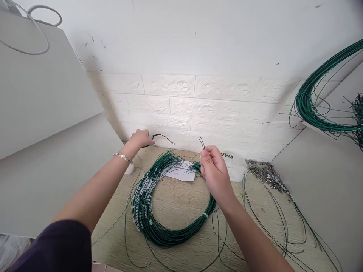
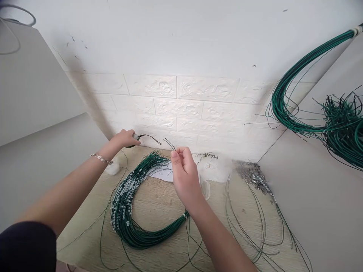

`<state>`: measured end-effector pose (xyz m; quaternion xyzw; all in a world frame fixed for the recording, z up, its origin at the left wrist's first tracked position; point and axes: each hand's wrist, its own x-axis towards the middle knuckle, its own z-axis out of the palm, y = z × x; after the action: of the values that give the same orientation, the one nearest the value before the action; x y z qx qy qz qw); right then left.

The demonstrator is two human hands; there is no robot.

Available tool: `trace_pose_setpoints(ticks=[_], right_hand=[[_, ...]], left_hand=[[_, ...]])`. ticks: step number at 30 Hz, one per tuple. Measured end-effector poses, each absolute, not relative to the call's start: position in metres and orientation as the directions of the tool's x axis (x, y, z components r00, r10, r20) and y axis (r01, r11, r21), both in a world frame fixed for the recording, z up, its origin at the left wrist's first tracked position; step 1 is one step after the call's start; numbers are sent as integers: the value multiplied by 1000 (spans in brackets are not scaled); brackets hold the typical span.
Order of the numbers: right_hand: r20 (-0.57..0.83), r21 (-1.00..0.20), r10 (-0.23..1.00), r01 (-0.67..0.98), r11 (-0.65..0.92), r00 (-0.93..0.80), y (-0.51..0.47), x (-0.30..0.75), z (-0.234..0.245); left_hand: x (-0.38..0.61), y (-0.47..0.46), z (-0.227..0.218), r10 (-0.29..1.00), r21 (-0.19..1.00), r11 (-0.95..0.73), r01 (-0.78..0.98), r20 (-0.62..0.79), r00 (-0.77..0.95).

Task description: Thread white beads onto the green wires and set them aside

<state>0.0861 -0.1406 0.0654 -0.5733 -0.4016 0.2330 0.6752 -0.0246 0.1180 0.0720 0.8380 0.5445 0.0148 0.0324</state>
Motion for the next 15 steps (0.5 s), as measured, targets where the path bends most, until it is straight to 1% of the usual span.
trace_pose_setpoints(ticks=[1, 2, 3, 4, 5, 6, 7, 8, 9, 10, 12, 15], right_hand=[[253, -966, 781, 110, 233, 571, -140, 86, 66], [231, -970, 785, 71, 233, 575, -139, 86, 66], [214, -971, 790, 35, 237, 574, -139, 85, 66], [203, -970, 797, 8, 241, 568, -138, 85, 66], [193, -970, 807, -13, 242, 558, -137, 85, 66], [181, -972, 821, -27, 232, 541, -137, 84, 65], [167, -978, 843, -25, 208, 512, -137, 83, 65], [151, -985, 868, -3, 173, 473, -138, 82, 64], [138, -990, 892, 40, 134, 431, -138, 80, 63], [128, -990, 912, 96, 98, 389, -139, 78, 63], [129, -978, 942, 197, 69, 310, -141, 73, 63], [150, -961, 971, 259, 100, 184, -141, 67, 64]], left_hand=[[-29, 101, 83, 884, 193, -465, 864, 58, 463], [-35, 82, 92, 856, 340, -514, 788, 134, 500], [-42, 62, 98, 828, 504, -539, 675, 168, 535], [-49, 42, 101, 802, 684, -513, 519, 166, 574], [-57, 23, 101, 782, 852, -410, 327, 144, 606], [-64, 5, 99, 794, 969, -221, 113, 112, 597], [-71, -11, 95, 782, 997, -1, -72, 46, 622], [-77, -25, 89, 790, 964, 174, -202, -14, 613], [-81, -37, 82, 792, 907, 303, -291, -70, 606], [-85, -47, 75, 788, 850, 394, -351, -116, 604], [-91, -63, 64, 761, 753, 518, -407, -187, 622], [-97, -74, 55, 677, 641, 652, -404, -253, 691]])
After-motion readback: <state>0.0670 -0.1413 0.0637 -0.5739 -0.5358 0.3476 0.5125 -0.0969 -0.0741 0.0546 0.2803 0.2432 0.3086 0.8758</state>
